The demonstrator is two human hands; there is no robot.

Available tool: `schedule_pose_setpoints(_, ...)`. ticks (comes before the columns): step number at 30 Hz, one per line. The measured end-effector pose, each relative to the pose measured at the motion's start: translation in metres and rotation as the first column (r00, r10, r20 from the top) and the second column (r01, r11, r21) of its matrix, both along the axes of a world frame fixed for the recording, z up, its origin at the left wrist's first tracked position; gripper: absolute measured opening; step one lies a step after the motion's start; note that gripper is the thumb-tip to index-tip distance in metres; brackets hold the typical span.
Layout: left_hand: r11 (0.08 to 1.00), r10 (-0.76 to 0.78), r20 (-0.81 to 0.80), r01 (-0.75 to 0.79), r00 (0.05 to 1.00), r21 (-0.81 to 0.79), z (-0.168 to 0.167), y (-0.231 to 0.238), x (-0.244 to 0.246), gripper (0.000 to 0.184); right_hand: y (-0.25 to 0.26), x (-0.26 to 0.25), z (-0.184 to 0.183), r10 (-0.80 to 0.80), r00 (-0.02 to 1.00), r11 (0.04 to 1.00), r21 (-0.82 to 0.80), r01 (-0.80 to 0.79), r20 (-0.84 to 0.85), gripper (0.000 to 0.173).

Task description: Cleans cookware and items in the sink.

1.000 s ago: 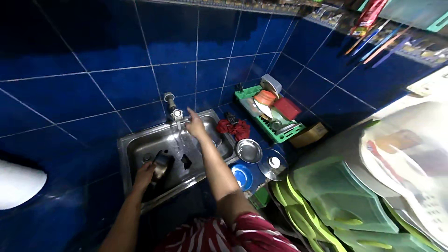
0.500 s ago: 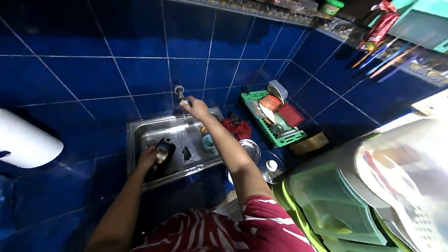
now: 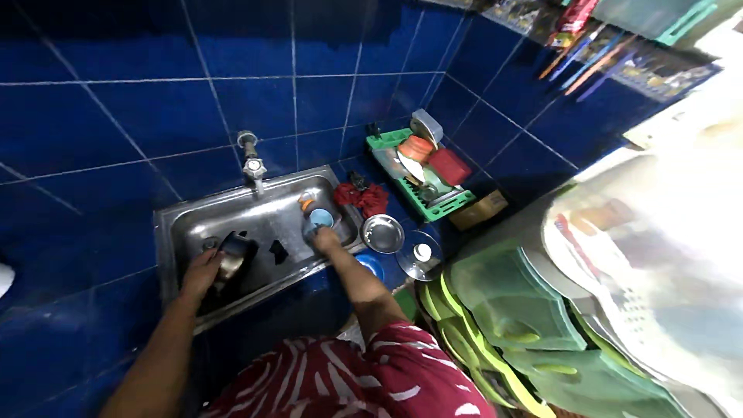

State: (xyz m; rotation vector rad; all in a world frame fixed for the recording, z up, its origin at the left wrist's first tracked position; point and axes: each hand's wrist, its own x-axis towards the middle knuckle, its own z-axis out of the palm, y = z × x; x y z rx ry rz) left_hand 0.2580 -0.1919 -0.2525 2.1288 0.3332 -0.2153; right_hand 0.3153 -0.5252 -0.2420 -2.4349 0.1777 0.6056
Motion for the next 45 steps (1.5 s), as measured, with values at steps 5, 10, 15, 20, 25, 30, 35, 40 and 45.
schedule_pose_setpoints(5, 0.999, 0.014, 0.007, -0.013, 1.0, -0.033, -0.001, 0.003, 0.003, 0.039, -0.041, 0.009, 0.01, -0.616, 0.708, 0.356, 0.68, 0.641, -0.345, 0.036)
schedule_pose_setpoints(10, 1.0, -0.022, 0.008, 0.022, 1.0, -0.017, 0.001, -0.004, 0.006, 0.038, -0.085, 0.003, 0.014, -0.619, 0.609, 0.047, 0.751, 0.659, -0.496, 0.026)
schedule_pose_setpoints(15, 0.999, -0.03, -0.005, 0.03, 1.0, -0.027, 0.002, -0.003, 0.007, 0.039, -0.137, 0.006, 0.037, -0.899, 0.395, 0.031, 0.87, 0.492, -0.191, 0.035)
schedule_pose_setpoints(20, 1.0, -0.003, -0.015, 0.003, 1.0, -0.018, 0.005, 0.001, 0.007, 0.041, -0.189, 0.019, 0.031, -0.96, 0.281, 0.148, 0.841, 0.52, -0.005, 0.041)
schedule_pose_setpoints(25, 0.998, 0.022, -0.002, -0.022, 1.0, -0.053, -0.001, 0.003, 0.008, 0.039, -0.192, 0.021, 0.019, -0.966, 0.253, 0.195, 0.81, 0.553, 0.06, 0.037)
schedule_pose_setpoints(30, 0.999, 0.009, -0.006, -0.009, 1.0, -0.042, 0.0, 0.0, 0.008, 0.037, -0.117, 0.008, 0.027, -0.759, 0.22, 0.578, 0.48, 0.66, 0.613, 0.05)
schedule_pose_setpoints(35, 0.999, 0.005, -0.026, -0.006, 1.0, -0.046, 0.001, 0.003, 0.009, 0.038, -0.039, 0.052, -0.008, -0.278, 0.852, 0.948, -0.014, 0.317, 0.443, 0.05)
schedule_pose_setpoints(40, 1.0, -0.001, -0.038, 0.0, 0.999, -0.017, 0.004, 0.004, 0.006, 0.04, -0.012, 0.091, -0.062, -0.02, 0.986, 0.941, -0.329, 0.074, 0.164, 0.077)
schedule_pose_setpoints(45, 0.999, 0.021, -0.062, -0.024, 0.998, -0.037, 0.006, 0.002, 0.004, 0.037, -0.012, 0.104, -0.064, -0.12, 0.991, 0.916, -0.378, 0.13, 0.051, 0.09)
